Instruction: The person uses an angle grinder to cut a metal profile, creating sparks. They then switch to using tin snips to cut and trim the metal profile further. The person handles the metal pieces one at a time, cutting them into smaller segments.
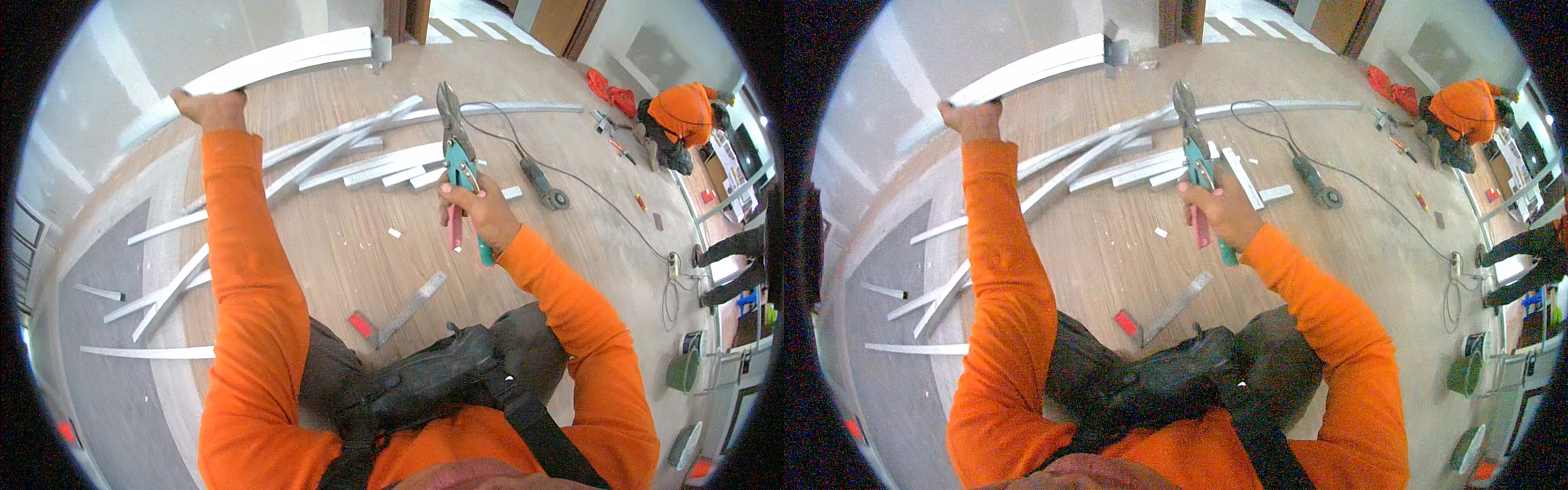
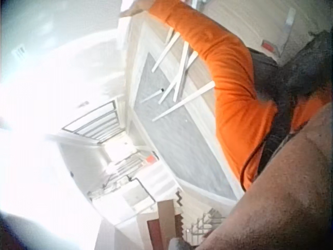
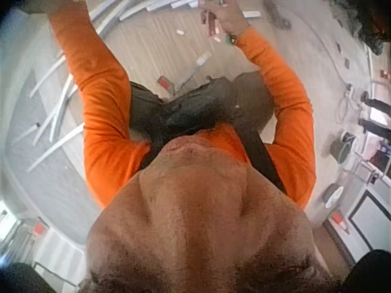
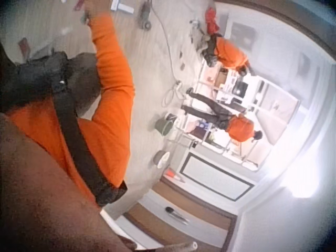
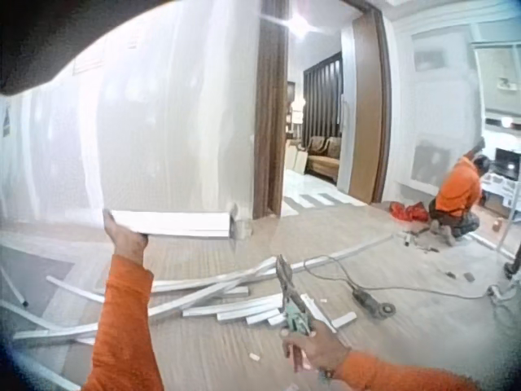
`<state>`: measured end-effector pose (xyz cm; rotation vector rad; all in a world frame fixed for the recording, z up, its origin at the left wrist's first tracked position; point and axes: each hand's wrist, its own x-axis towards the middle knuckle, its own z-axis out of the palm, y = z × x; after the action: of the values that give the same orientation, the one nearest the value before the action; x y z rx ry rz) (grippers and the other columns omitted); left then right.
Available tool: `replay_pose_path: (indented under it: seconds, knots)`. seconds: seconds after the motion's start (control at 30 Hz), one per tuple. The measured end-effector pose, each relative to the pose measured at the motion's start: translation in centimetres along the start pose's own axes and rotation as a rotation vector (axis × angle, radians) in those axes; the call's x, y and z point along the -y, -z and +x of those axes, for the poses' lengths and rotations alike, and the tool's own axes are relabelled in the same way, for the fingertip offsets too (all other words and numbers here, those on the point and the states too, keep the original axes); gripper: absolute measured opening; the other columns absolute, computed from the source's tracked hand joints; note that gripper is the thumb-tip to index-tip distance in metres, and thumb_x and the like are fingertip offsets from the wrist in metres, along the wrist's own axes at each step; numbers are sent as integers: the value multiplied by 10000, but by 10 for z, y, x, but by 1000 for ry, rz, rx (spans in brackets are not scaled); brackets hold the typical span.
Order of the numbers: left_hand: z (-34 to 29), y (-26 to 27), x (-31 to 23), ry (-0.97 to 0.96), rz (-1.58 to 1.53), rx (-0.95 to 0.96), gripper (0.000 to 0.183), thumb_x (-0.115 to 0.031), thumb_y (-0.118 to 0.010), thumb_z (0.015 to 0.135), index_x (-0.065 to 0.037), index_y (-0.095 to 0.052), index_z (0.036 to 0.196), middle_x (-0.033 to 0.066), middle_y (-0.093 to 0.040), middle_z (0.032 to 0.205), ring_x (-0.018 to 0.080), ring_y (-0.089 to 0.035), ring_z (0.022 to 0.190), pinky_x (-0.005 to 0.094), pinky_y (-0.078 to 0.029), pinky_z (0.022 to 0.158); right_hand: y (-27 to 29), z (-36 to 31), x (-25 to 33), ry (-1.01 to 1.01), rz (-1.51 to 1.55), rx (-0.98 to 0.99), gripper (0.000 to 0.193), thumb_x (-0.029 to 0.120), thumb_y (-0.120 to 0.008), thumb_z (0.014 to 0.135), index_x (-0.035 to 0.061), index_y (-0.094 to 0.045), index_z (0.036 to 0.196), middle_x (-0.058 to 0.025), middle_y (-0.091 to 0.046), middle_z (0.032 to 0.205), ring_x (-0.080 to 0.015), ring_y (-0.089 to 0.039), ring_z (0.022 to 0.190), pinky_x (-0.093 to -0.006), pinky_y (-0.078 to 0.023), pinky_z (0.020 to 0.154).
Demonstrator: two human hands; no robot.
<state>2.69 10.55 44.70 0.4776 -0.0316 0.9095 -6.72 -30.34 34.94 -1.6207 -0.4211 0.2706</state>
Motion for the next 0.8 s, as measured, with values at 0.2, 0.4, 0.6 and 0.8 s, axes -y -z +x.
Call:
replay_pose_path:
  seconds: [0.2, 0.4, 0.6, 0.8]
  knots:
    - [39, 19, 13, 97, -169, -180, 834, -730, -240, 929, -62, -424, 1393, 220, -589, 1251, 410, -605, 1173, 600, -512, 974, -42, 14, 64, 371, 403, 36, 307, 310, -615, 974, 33, -572, 1100, -101, -640, 758, -180, -633, 592, -325, -557, 537]
    - [22, 2, 16, 117, -161, -182, 825, -734, -220, 939, -78, -446, 1386, 196, -617, 1181, 401, -630, 1102, 583, -537, 925, -64, 28, 52, 239, 239, 122, 233, 243, -621, 954, 36, -589, 1056, -89, -645, 755, -173, -650, 619, -316, -547, 507]
    - [56, 45, 45, 206, -230, -109, 744, -630, -325, 953, -38, -450, 1386, 212, -615, 1230, 402, -630, 1122, 574, -535, 939, -64, 29, 46, 213, 234, 151, 227, 241, -654, 944, 52, -599, 1058, -59, -626, 728, -145, -630, 610, -294, -520, 493]
    - [203, 180, -1, -262, 1019, 605, 530, -362, -516, 977, 36, -506, 1326, 222, -624, 1259, 391, -625, 1148, 544, -527, 970, -64, 40, 31, 544, -109, -144, 406, 249, -746, 814, 45, -578, 1122, -121, -623, 891, -239, -594, 835, -395, -516, 772]
